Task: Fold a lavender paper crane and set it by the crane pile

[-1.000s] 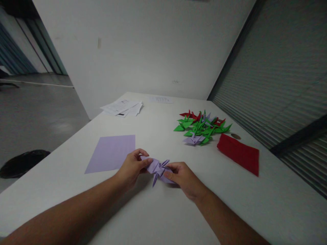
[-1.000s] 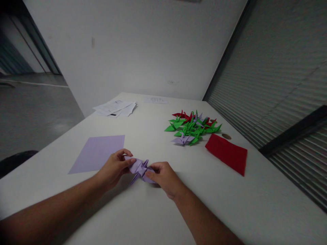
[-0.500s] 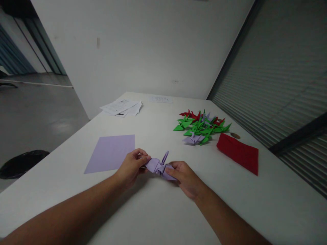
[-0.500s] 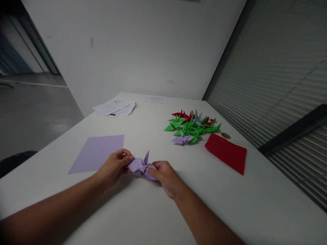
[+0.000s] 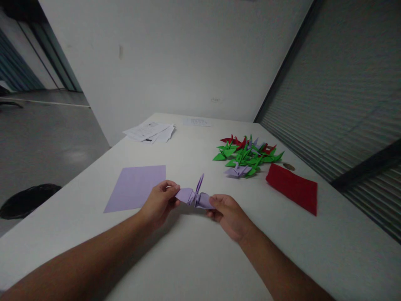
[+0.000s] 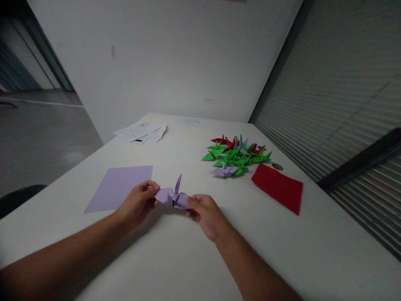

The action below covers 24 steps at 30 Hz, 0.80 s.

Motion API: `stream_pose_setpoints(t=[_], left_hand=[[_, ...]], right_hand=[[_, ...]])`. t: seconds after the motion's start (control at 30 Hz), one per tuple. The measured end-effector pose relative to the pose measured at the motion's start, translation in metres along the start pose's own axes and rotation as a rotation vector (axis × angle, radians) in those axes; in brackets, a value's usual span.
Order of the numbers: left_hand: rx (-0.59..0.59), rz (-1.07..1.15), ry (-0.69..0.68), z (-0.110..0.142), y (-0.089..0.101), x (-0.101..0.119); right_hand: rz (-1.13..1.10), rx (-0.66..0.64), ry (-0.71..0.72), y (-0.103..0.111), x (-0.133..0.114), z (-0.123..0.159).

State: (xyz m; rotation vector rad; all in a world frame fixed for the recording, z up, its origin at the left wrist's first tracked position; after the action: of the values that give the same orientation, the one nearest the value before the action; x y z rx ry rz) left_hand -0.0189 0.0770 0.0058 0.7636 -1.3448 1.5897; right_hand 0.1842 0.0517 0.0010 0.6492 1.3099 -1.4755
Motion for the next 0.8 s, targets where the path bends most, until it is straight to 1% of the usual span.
stream_pose_setpoints(t=[0.1, 0.17, 0.27, 0.37, 0.5, 0.57, 0.67, 0.8], left_hand=[[-0.003, 0.021, 0.005, -0.001, 0.0, 0.0], [-0.047, 0.055, 0.021, 0.0, -0.003, -0.001], [-0.149, 0.136, 0.024, 0.004, -0.012, -0.002], [-0.197, 0.167, 0.021, 0.009, -0.018, -0.004], [-0.273, 0.175, 0.086, 0.016, -0.027, -0.013], [-0.296, 0.156, 0.104, 0.019, -0.031, -0.016], [-0.32, 0.124, 0.087, 0.021, -0.034, -0.015], [-0.347, 0.162, 0.038, 0.019, -0.033, -0.011]], right_hand=[[-0.045, 0.025, 0.022, 0.003, -0.001, -0.002], [-0.072, 0.021, 0.022, 0.002, -0.001, -0.003], [-0.116, 0.012, 0.024, 0.0, -0.001, -0.002], [-0.166, 0.004, 0.034, -0.003, -0.003, -0.001], [-0.209, -0.026, 0.08, -0.008, -0.006, 0.001], [-0.221, -0.042, 0.081, -0.011, -0.004, 0.002], [-0.188, -0.058, 0.055, -0.015, 0.0, 0.005], [-0.04, -0.097, 0.046, -0.018, 0.002, 0.007]])
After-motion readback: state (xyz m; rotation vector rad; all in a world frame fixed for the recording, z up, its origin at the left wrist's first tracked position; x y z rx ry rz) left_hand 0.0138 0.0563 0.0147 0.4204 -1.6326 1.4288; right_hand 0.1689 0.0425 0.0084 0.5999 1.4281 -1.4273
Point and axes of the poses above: each hand's wrist, its own z-axis away from the middle knuckle, its own y-axis out of the back of the hand, x = y × z, the point moved 7 cm from there along -z, towards the middle knuckle, and after that the axes turned 3 degrees about -z, right-handed, at the moved point
